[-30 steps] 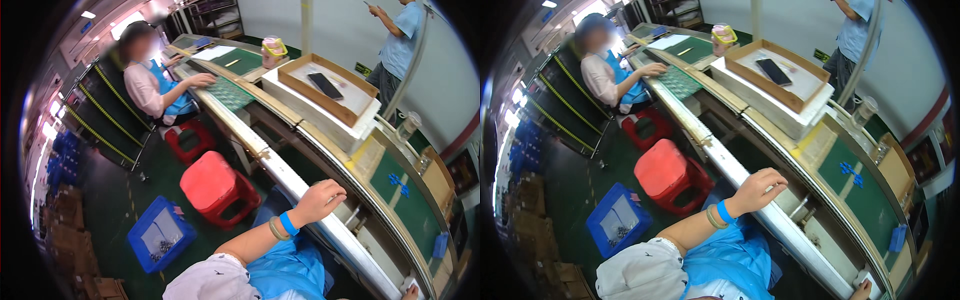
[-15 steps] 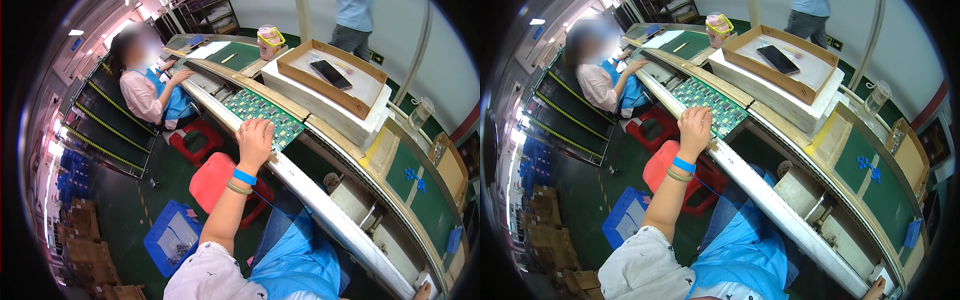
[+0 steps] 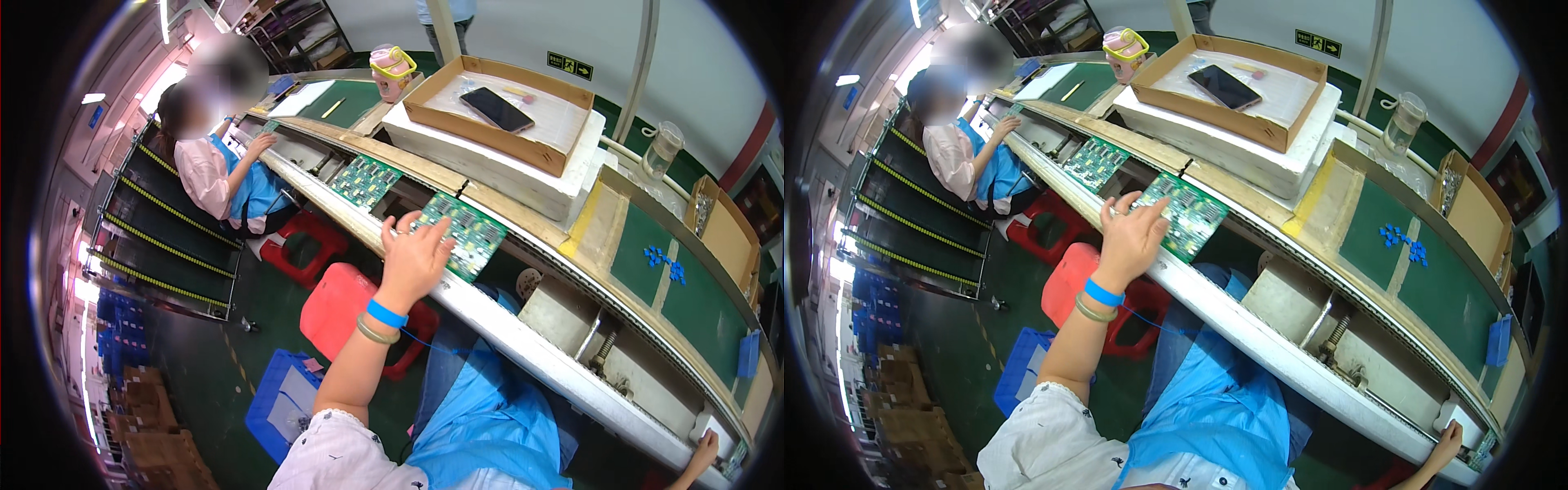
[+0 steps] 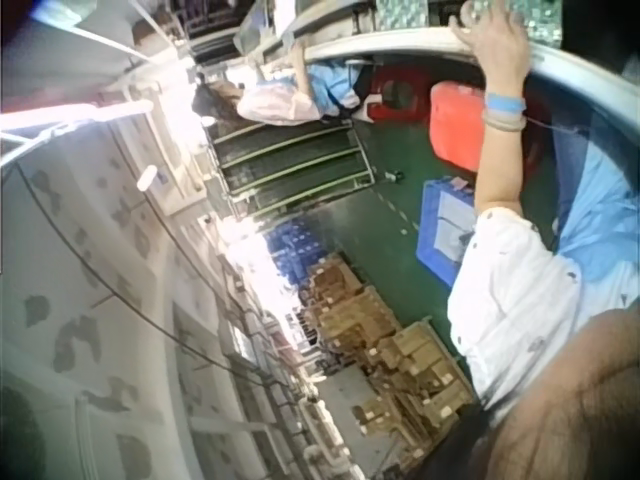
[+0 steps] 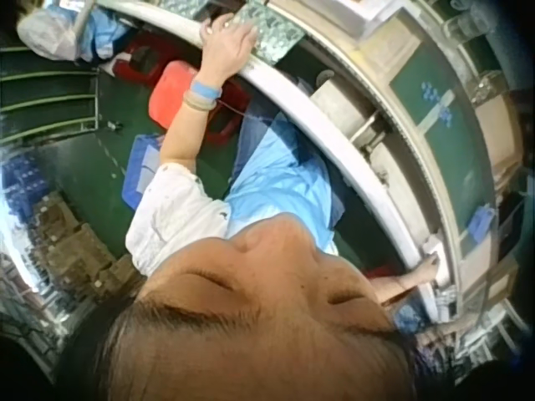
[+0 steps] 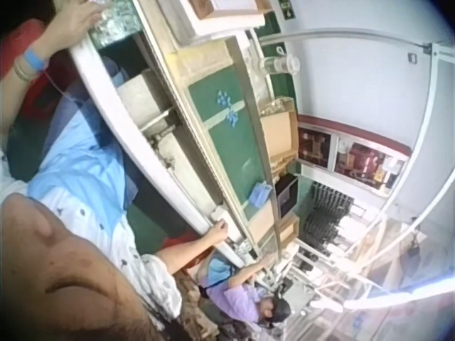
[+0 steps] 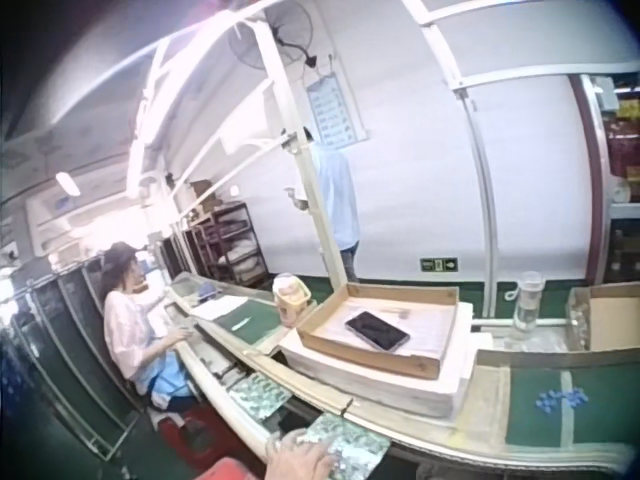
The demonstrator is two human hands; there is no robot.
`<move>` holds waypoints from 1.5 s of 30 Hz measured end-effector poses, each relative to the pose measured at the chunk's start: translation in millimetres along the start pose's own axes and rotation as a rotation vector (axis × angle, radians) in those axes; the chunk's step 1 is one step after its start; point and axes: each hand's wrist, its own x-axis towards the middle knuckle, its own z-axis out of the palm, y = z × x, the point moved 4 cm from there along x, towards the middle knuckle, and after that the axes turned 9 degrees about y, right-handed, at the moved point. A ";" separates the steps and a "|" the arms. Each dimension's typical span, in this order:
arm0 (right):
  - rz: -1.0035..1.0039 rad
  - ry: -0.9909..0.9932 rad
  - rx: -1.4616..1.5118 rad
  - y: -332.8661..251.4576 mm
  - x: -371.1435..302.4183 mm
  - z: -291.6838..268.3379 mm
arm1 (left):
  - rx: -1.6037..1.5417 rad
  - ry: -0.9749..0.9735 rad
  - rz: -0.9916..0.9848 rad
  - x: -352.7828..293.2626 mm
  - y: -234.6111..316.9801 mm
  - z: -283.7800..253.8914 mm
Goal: The person is assembling electronic components onto a printed circuit board (PCB) on a production floor.
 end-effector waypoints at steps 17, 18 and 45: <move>-0.122 0.193 0.359 -182.1 -18.1 2.1 | -0.669 -0.371 0.510 -25.9 246.1 17.0; -0.134 0.147 0.397 -225.8 -17.6 7.9 | -0.698 -0.402 0.539 -26.0 256.2 19.0; -0.280 -0.306 0.766 -406.6 37.3 70.7 | -0.572 -0.147 0.340 95.7 353.2 164.0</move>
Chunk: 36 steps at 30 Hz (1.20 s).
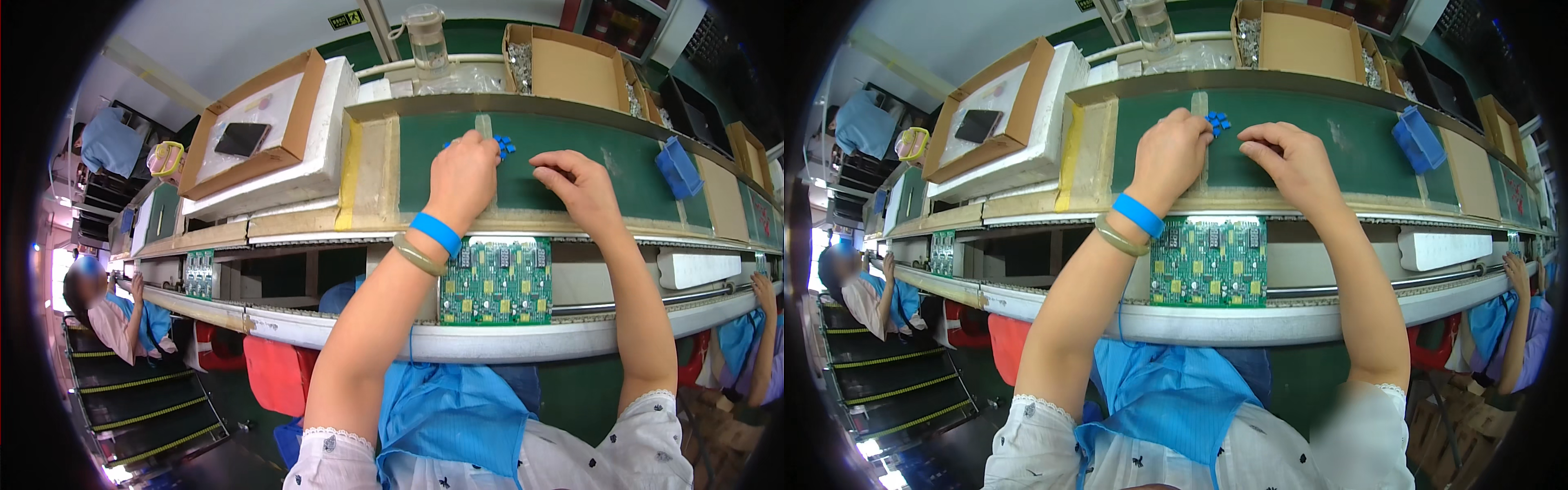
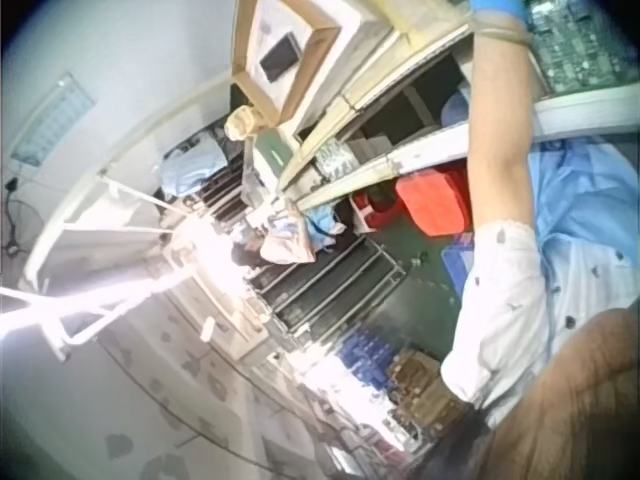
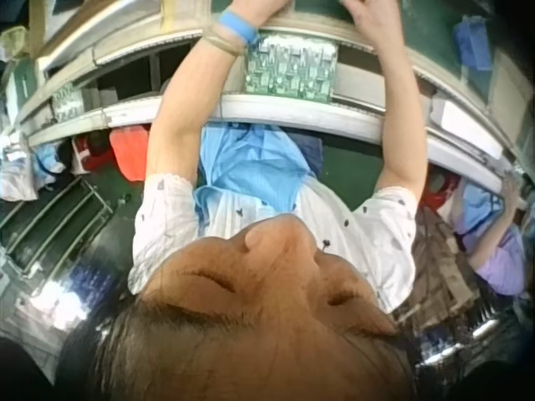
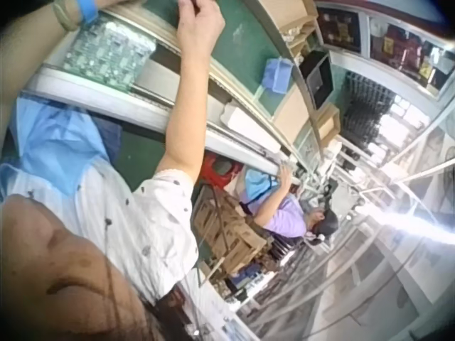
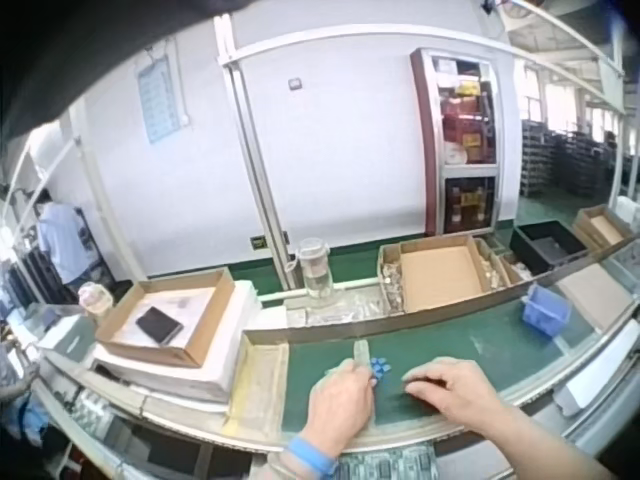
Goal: The person is assembling electronic components onto a printed circuit board (PCB) on a production floor.
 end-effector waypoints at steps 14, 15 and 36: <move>0.204 -0.224 0.247 -24.6 -58.7 29.1 | -0.562 -0.149 -0.401 -39.4 -3.7 -83.5; 0.206 -0.241 0.235 -25.3 -60.1 30.9 | -0.630 -0.194 -0.495 -46.4 -5.8 -87.6; -0.178 -0.152 -0.067 -25.0 -91.2 -10.8 | -0.873 -0.416 -0.536 -101.2 44.0 -105.7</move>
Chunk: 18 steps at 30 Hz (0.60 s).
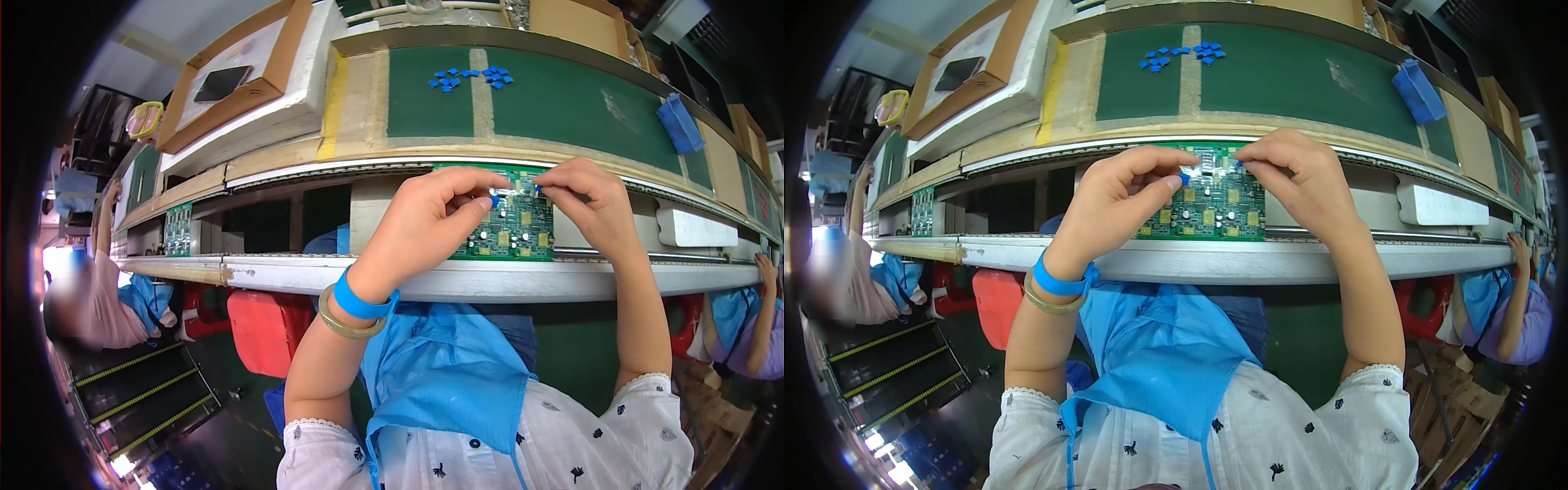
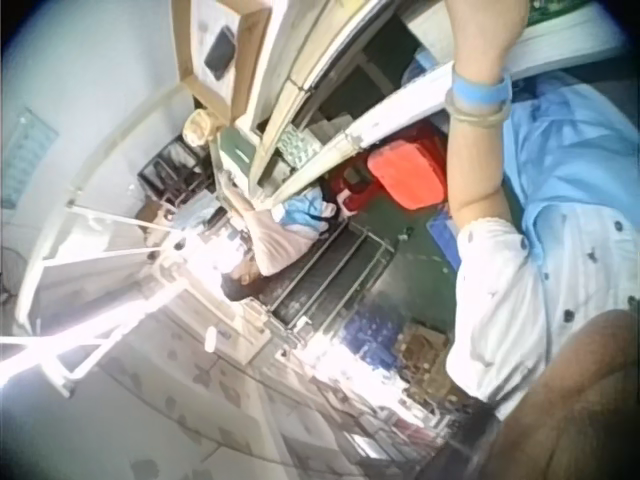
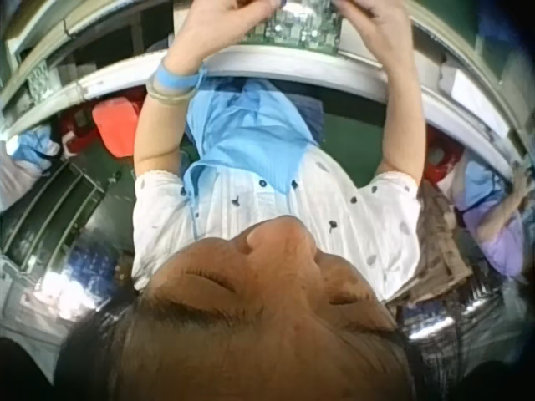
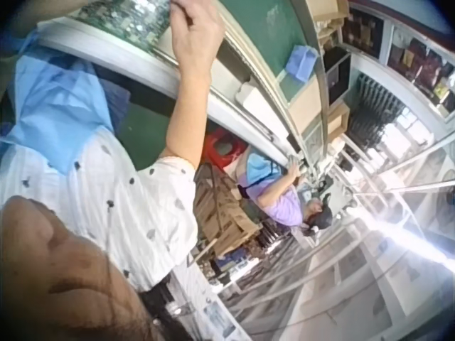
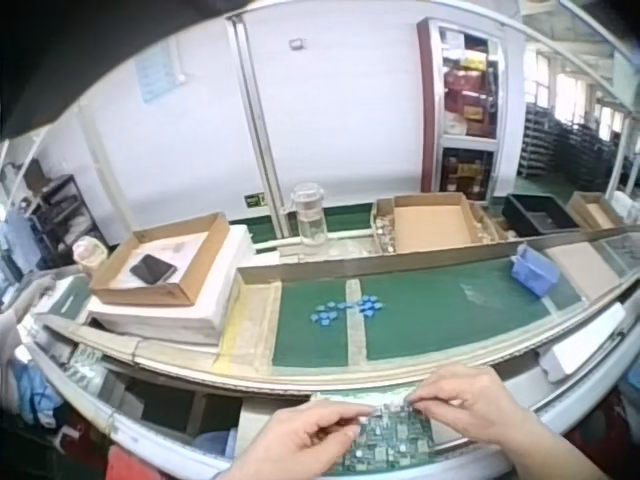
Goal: The person is assembling electronic components onto a printed circuit board (PCB) on a production floor.
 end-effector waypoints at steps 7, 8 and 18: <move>0.115 -0.050 -0.067 13.1 -27.4 -9.2 | 0.052 -0.024 -0.075 5.6 -2.3 23.8; 0.108 -0.041 -0.059 14.6 -28.1 -8.7 | 0.053 -0.031 -0.077 5.7 -2.9 26.8; -0.024 -0.032 -0.054 17.9 -30.1 -7.6 | 0.111 -0.022 0.008 6.9 -1.1 41.7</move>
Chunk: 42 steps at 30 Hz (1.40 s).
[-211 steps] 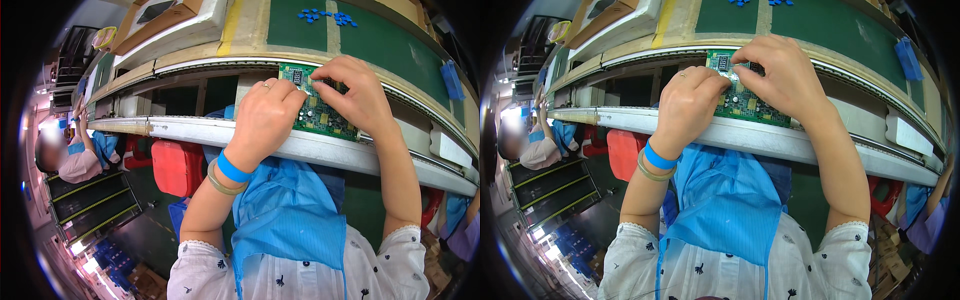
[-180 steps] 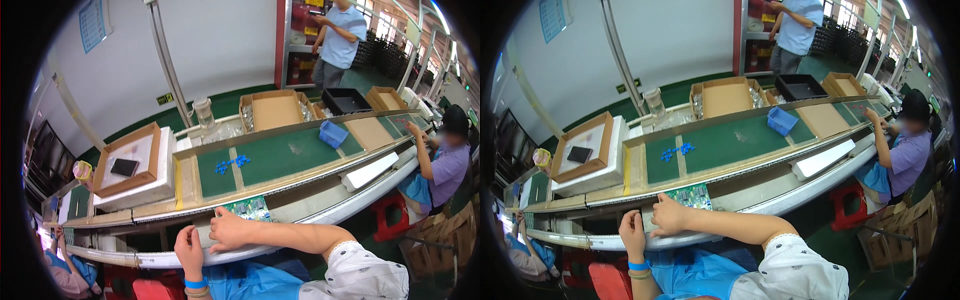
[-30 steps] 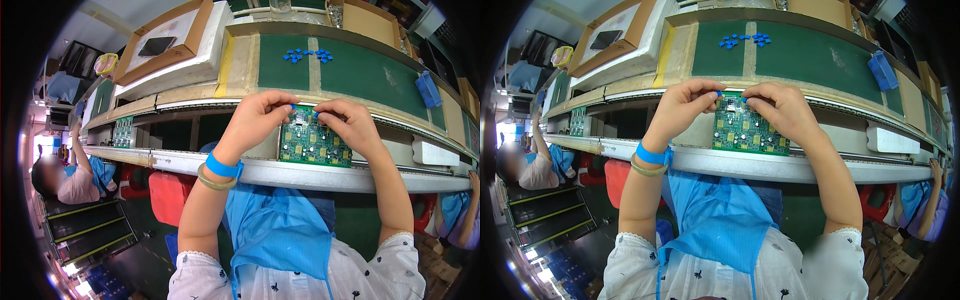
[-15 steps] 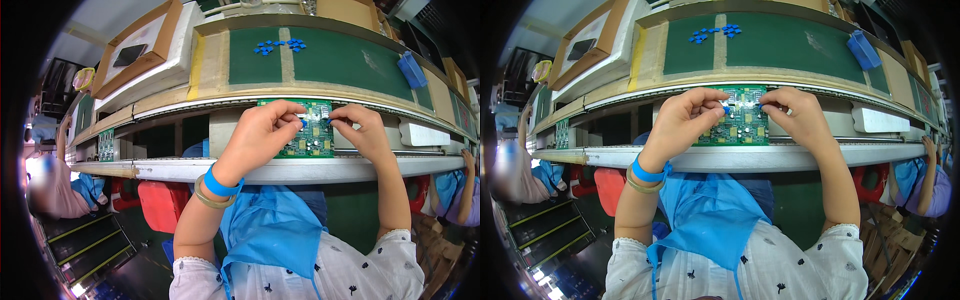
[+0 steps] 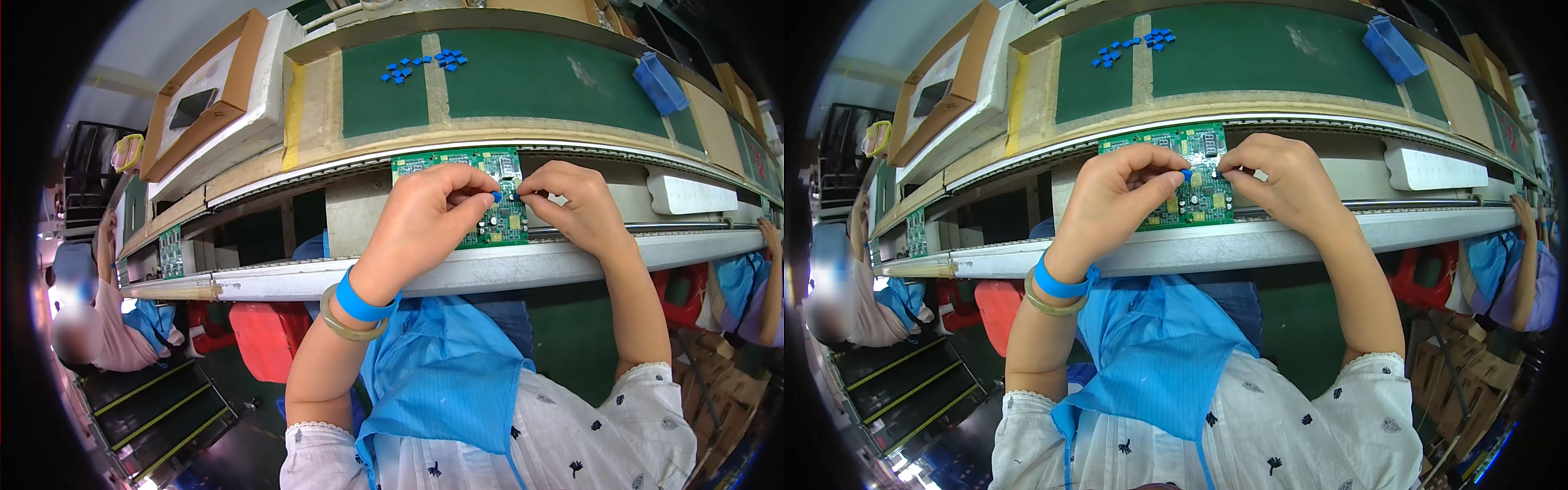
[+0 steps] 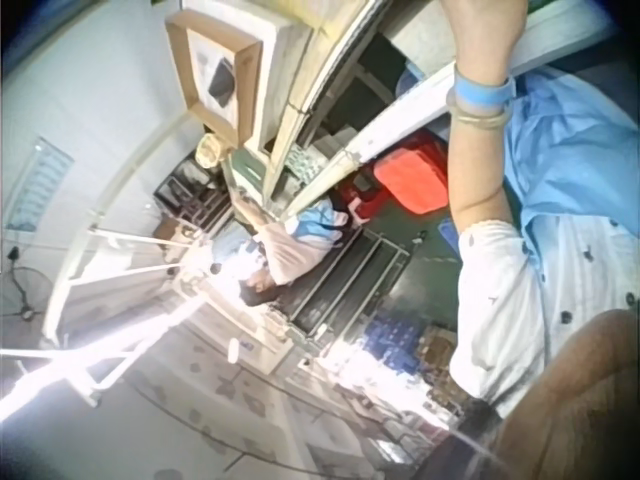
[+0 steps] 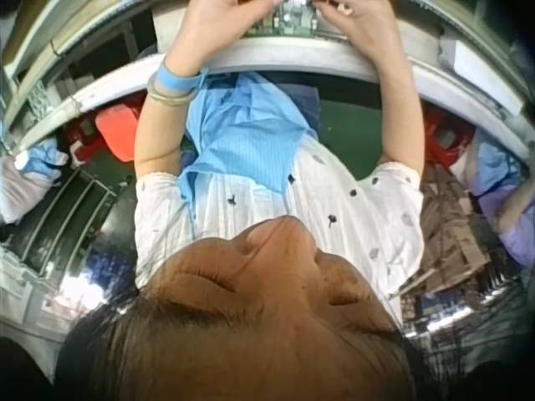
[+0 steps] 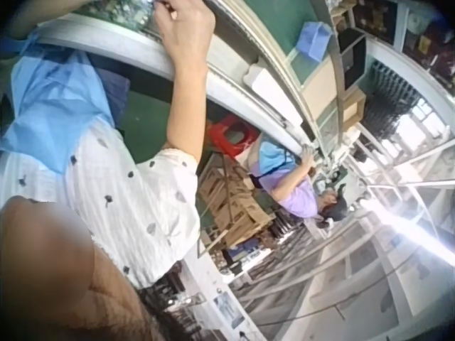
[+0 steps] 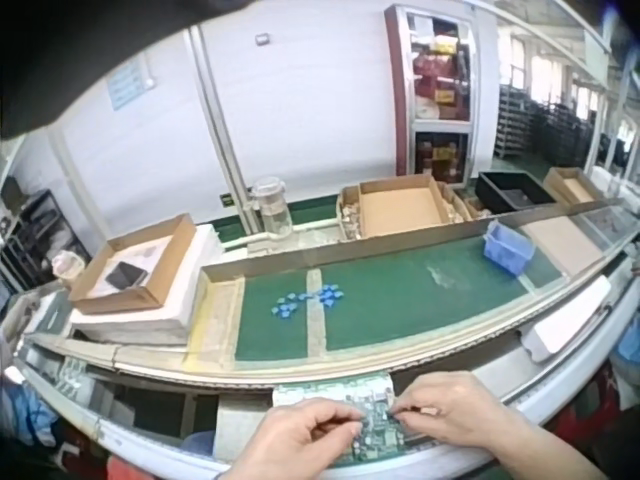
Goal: The person is assembling electronic components onto a printed circuit board (PCB) on a production floor.
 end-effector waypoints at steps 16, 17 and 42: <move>0.146 -0.007 0.077 1.7 1.5 -1.0 | -0.043 -0.008 -0.025 2.2 -3.1 11.9; 0.144 -0.009 0.074 1.7 2.0 -1.3 | -0.041 -0.012 -0.026 2.1 -3.1 12.7; 0.027 0.001 0.065 9.9 -0.6 0.9 | 0.108 0.074 0.104 4.7 0.1 24.8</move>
